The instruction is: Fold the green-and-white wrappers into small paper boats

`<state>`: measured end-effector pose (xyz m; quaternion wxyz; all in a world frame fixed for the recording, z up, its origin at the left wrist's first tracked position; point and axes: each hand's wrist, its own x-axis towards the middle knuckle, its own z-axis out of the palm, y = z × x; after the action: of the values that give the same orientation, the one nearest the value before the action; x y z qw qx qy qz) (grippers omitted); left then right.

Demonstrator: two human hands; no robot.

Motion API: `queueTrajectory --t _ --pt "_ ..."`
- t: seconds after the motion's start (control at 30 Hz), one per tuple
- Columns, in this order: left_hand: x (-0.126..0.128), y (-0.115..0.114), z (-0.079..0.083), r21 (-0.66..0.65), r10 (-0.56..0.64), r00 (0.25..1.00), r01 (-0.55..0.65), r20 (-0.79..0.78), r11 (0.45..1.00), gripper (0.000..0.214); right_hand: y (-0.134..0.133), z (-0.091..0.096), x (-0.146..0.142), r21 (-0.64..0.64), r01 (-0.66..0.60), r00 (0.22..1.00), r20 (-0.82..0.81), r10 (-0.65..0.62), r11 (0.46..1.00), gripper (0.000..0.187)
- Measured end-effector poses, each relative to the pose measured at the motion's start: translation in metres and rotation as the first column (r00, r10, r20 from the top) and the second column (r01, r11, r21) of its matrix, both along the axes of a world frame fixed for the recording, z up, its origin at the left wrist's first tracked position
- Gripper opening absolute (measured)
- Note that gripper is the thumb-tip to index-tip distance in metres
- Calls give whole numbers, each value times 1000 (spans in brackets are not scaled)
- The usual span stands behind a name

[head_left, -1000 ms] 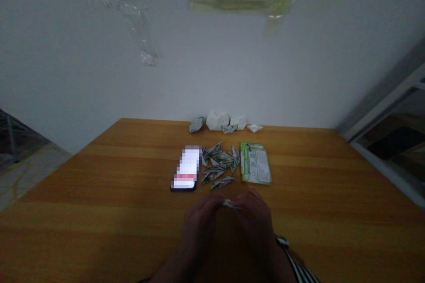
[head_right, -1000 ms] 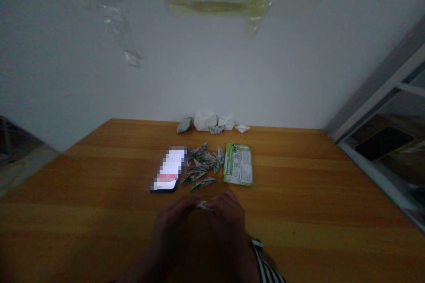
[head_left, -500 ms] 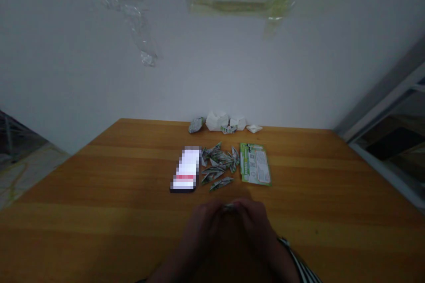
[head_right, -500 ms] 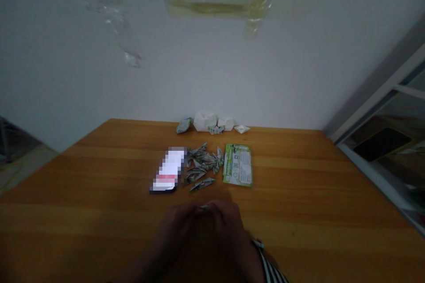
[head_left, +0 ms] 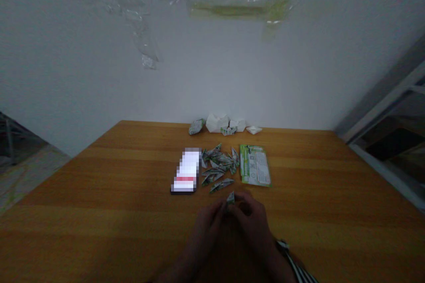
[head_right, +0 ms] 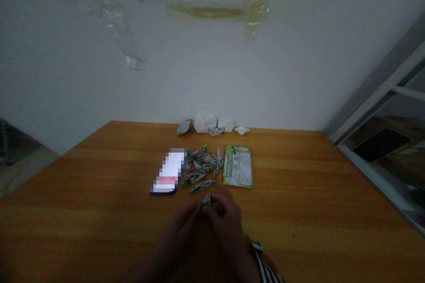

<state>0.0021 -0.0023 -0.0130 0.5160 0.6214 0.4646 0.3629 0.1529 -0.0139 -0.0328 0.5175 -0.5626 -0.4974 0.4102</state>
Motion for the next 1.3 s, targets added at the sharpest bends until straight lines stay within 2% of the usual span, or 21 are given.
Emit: queueTrajectory --t 0.13,0.3,0.47,0.63,0.7,0.77,0.87,0.97,1.07,1.2,1.3 --pt "2 -2 0 -49 -102 993 105 55 993 30 3 -9 5 -10 6 998 -68 -7 1000 14" --pt "0 -1 0 -64 -151 985 157 84 986 31 6 -13 10 -36 -42 985 -171 35 998 12" --pt "-2 2 -8 5 -168 986 168 -5 986 24 6 -8 10 8 -82 991 -104 82 997 14" --pt "-6 4 -7 37 -63 997 65 -47 997 29 -2 0 1 103 -214 971 134 200 971 44" --pt "-8 6 -5 85 -31 998 36 -50 996 30 -5 1 -2 156 -196 975 138 175 968 40" --pt "-10 8 -6 87 -21 1000 20 6 996 34 -5 -1 -3 213 -128 991 76 114 969 33" --pt "-11 10 -10 -50 33 991 -27 133 998 30 -2 -2 0 235 -50 998 -18 56 971 25" --pt "-8 11 -9 -218 108 964 -54 242 975 23 0 -2 4 186 -5 999 -38 12 983 22" --pt "-4 10 -2 -282 195 936 -110 293 953 18 -1 0 3 141 -52 998 -24 56 989 23" --pt "-1 9 7 -287 285 904 -195 318 938 35 -7 3 -5 117 -159 983 -71 168 980 17" --pt "-1 7 8 -245 293 916 -229 272 942 38 -9 3 -10 71 -118 987 -102 125 991 9"
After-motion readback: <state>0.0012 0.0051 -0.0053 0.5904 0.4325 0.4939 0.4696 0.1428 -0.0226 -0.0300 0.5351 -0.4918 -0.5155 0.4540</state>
